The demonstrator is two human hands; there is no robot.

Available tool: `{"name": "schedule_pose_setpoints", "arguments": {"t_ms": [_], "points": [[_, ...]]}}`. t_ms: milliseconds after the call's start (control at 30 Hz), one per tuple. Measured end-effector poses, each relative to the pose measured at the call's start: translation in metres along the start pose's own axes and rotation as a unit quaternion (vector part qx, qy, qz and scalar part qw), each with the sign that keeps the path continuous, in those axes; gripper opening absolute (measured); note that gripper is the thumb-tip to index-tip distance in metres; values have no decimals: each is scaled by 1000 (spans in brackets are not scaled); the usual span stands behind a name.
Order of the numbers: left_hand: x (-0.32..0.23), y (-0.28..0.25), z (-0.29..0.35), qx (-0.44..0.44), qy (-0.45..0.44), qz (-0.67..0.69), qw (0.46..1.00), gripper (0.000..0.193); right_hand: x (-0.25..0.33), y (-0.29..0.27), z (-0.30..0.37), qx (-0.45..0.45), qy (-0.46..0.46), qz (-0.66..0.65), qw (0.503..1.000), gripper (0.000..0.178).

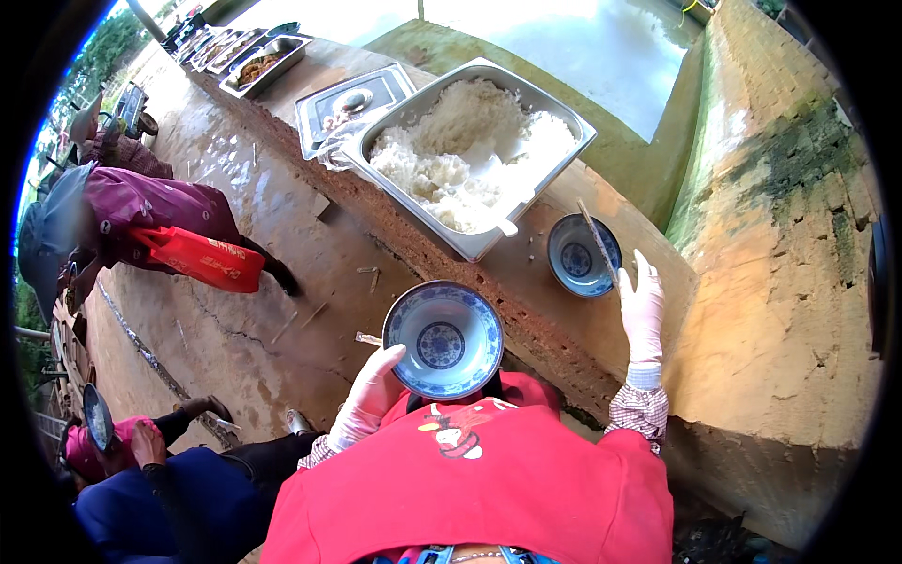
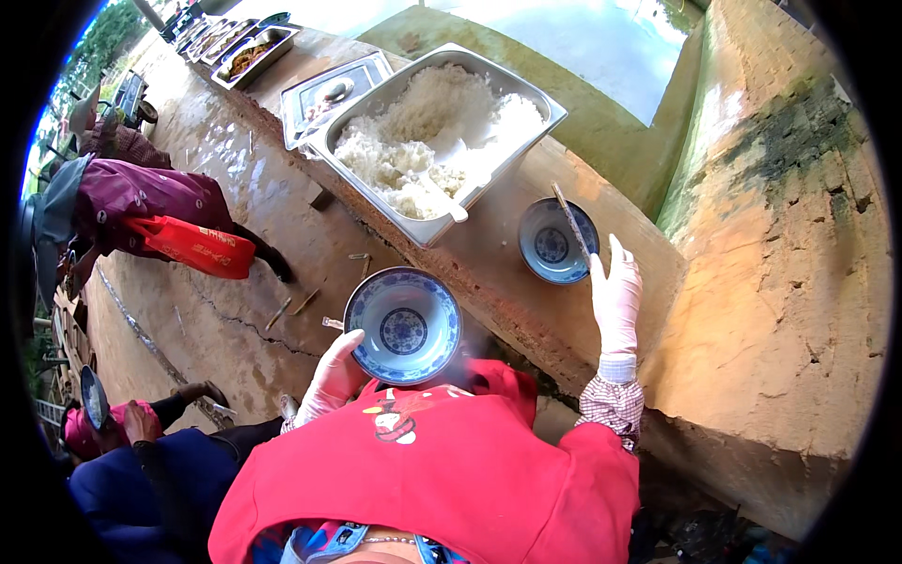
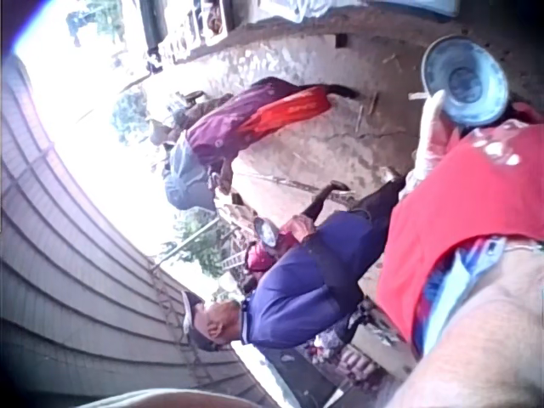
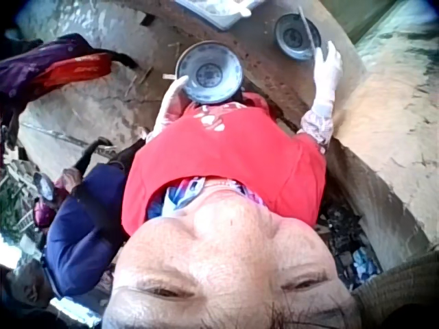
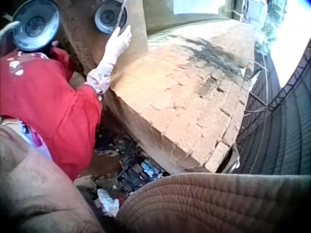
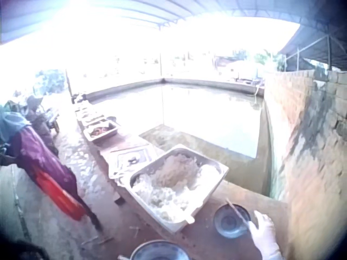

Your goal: The person scoops rice into a bowl, then uses chopsticks and a ladle to add various cooked dishes from metal trays onto the rice. The person hands the completed bowl to a customer.

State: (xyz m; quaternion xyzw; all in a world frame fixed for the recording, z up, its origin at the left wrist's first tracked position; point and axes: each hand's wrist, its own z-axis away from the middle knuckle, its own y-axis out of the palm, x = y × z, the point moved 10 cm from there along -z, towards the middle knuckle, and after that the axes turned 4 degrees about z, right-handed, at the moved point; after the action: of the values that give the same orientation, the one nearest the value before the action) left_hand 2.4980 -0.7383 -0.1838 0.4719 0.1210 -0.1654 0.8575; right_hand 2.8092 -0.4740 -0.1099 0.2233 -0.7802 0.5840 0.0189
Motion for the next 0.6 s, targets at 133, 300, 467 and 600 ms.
{"name": "schedule_pose_setpoints", "arguments": {"t_ms": [133, 300, 467, 600], "points": [[-8, 11, 12, -9, 31, -29, 999, 51, 59, -55, -19, -59, -54, -147, 986, 20], [-45, -3, 8, -21, 60, -75, 995, 49, 168, -69, -72, -27, -169, -190, 967, 25], [-57, -1, 26, -33, 106, -78, 991, 54, 205, -49, -96, 23, -266, -95, 959, 29], [-118, -38, 15, -34, 103, -58, 992, 49, 205, -32, -169, 37, -222, 30, 974, 23]]}}
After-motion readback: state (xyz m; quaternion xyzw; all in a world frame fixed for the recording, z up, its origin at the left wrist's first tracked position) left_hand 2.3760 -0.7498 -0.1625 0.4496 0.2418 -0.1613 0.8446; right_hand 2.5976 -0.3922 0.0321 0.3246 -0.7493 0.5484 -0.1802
